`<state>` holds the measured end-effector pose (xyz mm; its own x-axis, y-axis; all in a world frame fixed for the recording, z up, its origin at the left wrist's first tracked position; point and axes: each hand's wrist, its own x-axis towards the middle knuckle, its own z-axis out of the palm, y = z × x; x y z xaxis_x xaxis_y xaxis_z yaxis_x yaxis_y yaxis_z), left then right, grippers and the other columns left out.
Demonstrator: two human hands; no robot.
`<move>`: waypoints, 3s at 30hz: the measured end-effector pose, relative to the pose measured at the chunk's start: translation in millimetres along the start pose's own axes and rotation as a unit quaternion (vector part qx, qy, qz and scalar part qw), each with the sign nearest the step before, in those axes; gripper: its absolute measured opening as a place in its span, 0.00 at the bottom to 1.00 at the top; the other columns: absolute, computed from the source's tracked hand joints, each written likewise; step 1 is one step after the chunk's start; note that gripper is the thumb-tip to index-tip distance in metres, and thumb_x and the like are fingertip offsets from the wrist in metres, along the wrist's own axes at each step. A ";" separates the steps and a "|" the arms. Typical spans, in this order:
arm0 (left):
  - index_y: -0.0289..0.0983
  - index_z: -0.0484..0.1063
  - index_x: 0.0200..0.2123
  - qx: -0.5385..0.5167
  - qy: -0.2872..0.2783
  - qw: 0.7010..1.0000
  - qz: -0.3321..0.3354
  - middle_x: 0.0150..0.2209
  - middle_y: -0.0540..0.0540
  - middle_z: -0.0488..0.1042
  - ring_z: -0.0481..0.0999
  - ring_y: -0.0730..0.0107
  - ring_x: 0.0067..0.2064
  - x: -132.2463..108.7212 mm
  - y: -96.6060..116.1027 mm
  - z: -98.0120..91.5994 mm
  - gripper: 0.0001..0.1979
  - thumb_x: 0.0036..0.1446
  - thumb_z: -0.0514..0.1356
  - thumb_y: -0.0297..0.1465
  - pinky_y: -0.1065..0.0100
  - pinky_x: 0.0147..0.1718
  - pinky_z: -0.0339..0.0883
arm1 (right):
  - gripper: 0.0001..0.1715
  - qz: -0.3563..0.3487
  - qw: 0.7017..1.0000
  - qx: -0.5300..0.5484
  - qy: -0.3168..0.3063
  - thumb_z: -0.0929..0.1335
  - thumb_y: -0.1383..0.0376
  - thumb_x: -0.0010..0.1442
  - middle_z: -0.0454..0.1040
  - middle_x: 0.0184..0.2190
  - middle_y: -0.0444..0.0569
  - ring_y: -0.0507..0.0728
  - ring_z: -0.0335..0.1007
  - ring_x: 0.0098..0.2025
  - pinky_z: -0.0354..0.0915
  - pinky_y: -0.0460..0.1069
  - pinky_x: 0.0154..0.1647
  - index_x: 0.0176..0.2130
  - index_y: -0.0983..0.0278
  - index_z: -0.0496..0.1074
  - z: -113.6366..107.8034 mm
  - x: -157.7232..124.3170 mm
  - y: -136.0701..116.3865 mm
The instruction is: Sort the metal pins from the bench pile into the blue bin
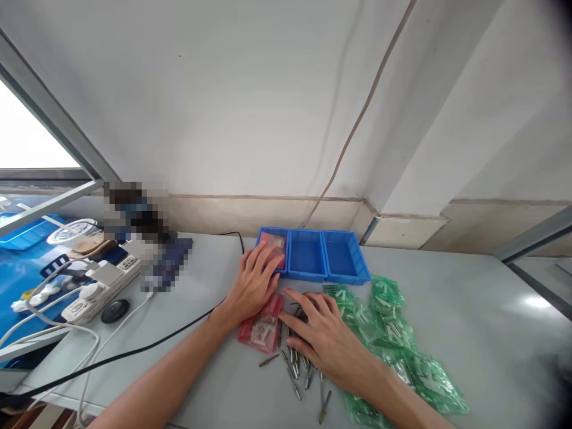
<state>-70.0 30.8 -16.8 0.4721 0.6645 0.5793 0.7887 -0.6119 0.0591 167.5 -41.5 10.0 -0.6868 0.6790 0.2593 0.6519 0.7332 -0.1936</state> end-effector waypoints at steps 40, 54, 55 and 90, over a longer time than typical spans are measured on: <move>0.40 0.79 0.50 -0.290 0.037 0.955 -0.051 0.48 0.43 0.79 0.76 0.60 0.50 6.5 30.7 -27.5 0.08 0.73 0.61 0.34 0.59 0.53 0.70 | 0.21 0.248 0.597 0.738 0.191 0.69 0.48 0.73 0.80 0.49 0.54 0.60 0.74 0.44 0.74 0.55 0.46 0.52 0.58 0.84 -22.6 5.5 13.6; 0.36 0.80 0.46 -0.450 -0.113 0.877 -0.126 0.48 0.41 0.79 0.78 0.58 0.49 7.3 54.3 -33.8 0.17 0.74 0.58 0.42 0.60 0.49 0.74 | 0.16 0.293 0.726 0.570 0.249 0.74 0.49 0.67 0.75 0.33 0.45 0.56 0.71 0.32 0.73 0.50 0.35 0.41 0.59 0.75 -10.9 6.8 21.8; 0.36 0.81 0.46 -0.426 -0.088 0.895 -0.101 0.54 0.38 0.77 0.77 0.55 0.54 6.9 53.4 -33.7 0.17 0.74 0.58 0.42 0.57 0.53 0.74 | 0.17 0.298 0.718 0.574 0.256 0.74 0.49 0.67 0.75 0.32 0.45 0.55 0.71 0.31 0.73 0.50 0.34 0.40 0.59 0.75 -11.7 7.1 22.0; 0.36 0.68 0.23 -0.415 -0.006 0.881 -0.225 0.21 0.53 0.61 0.58 0.74 0.25 10.8 49.8 -41.7 0.26 0.72 0.59 0.44 0.70 0.25 0.54 | 0.13 0.227 0.806 0.502 0.217 0.69 0.58 0.73 0.79 0.46 0.50 0.61 0.74 0.46 0.69 0.54 0.45 0.49 0.52 0.85 -25.0 1.4 17.8</move>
<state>-42.0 -10.4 26.2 0.1928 0.9219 0.3361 0.3400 -0.3841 0.8584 186.2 -28.4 30.5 -0.1317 0.9689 0.2097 0.0674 0.2198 -0.9732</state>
